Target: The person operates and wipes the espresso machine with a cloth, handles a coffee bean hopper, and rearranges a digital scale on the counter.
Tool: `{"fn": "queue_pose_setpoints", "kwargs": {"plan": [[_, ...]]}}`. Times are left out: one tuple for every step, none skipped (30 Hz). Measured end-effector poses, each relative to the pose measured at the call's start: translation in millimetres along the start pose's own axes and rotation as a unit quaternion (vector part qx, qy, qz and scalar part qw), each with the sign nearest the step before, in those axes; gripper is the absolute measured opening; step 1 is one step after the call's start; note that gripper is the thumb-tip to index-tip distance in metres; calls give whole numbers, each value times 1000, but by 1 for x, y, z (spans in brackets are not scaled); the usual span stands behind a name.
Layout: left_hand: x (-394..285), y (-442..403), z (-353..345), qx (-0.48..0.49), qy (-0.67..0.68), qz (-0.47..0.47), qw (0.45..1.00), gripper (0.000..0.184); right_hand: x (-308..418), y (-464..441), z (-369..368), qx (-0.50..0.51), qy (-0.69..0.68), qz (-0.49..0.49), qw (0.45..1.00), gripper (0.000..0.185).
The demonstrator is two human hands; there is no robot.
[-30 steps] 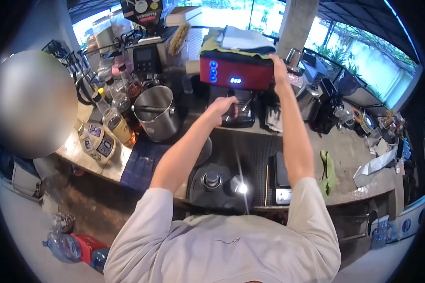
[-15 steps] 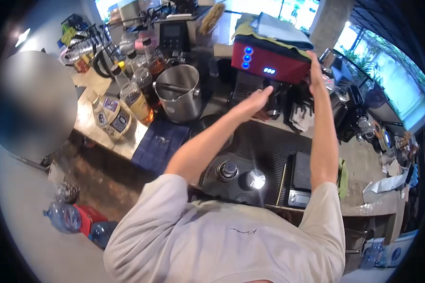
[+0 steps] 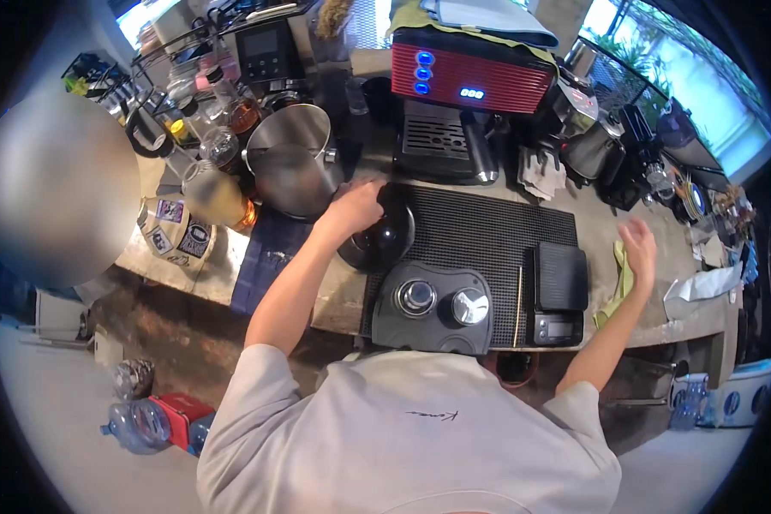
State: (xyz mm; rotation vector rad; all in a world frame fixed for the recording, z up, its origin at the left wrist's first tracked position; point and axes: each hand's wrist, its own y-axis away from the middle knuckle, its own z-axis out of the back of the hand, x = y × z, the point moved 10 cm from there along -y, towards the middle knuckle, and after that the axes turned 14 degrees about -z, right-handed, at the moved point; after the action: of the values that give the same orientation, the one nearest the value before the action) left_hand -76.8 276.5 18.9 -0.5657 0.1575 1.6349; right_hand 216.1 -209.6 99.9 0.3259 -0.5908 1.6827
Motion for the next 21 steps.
{"fn": "queue_pose_setpoints", "kwargs": {"plan": [[6,-1,-2,8,-5,4,1000,33,-77,-12,4,-85,125,-24,988,46],[11,-5,-3,15,-11,6,1000,32,-150,-14,0,-96,213,-124,964,48],[14,-8,-5,21,-16,9,1000,31,-213,-8,3,-104,297,-221,923,49],[13,-11,-1,22,-14,5,1000,31,-259,-10,-11,-55,267,-197,942,48],[7,-13,9,11,13,-14,1000,30,-284,-11,-23,-5,234,-170,957,47],[1,-14,23,0,38,-32,999,28,-281,-8,-20,-6,232,-172,957,47],[-4,-13,33,-9,63,-47,997,27,-277,0,-10,-22,204,-195,959,45],[-7,-7,39,-4,60,-47,997,27,-274,9,1,-37,176,-219,959,42],[-4,1,48,-29,121,-7,992,24,-269,16,14,-54,146,-242,958,40],[0,9,55,-56,181,32,981,22,-270,16,24,-53,143,-245,957,40],[6,18,59,-84,240,72,964,20,-267,12,38,-66,120,-219,966,40],[7,24,59,-84,238,71,965,20,-259,10,53,-80,98,-192,973,39],[17,33,57,-130,352,103,921,21,-245,13,62,-80,96,-191,974,39],[26,44,54,-175,460,132,860,23,-220,23,89,-181,65,-148,970,37],[32,54,50,-217,559,159,784,24,-192,39,113,-280,33,-104,954,35],[27,61,53,-218,557,160,786,24,-172,46,119,-278,31,-104,954,35],[13,64,51,-218,634,160,724,28,-153,50,126,-260,-73,-102,958,36],[-3,64,49,-216,706,158,656,33,-136,52,130,-239,-176,-99,950,37],[-15,63,45,-211,772,154,580,38,-125,52,128,-217,-276,-94,932,39],[-16,62,43,-209,772,154,580,38,-117,52,119,-219,-275,-95,931,39],[-18,61,38,-203,784,156,565,40,-117,50,100,-199,-372,-82,903,39]]}}
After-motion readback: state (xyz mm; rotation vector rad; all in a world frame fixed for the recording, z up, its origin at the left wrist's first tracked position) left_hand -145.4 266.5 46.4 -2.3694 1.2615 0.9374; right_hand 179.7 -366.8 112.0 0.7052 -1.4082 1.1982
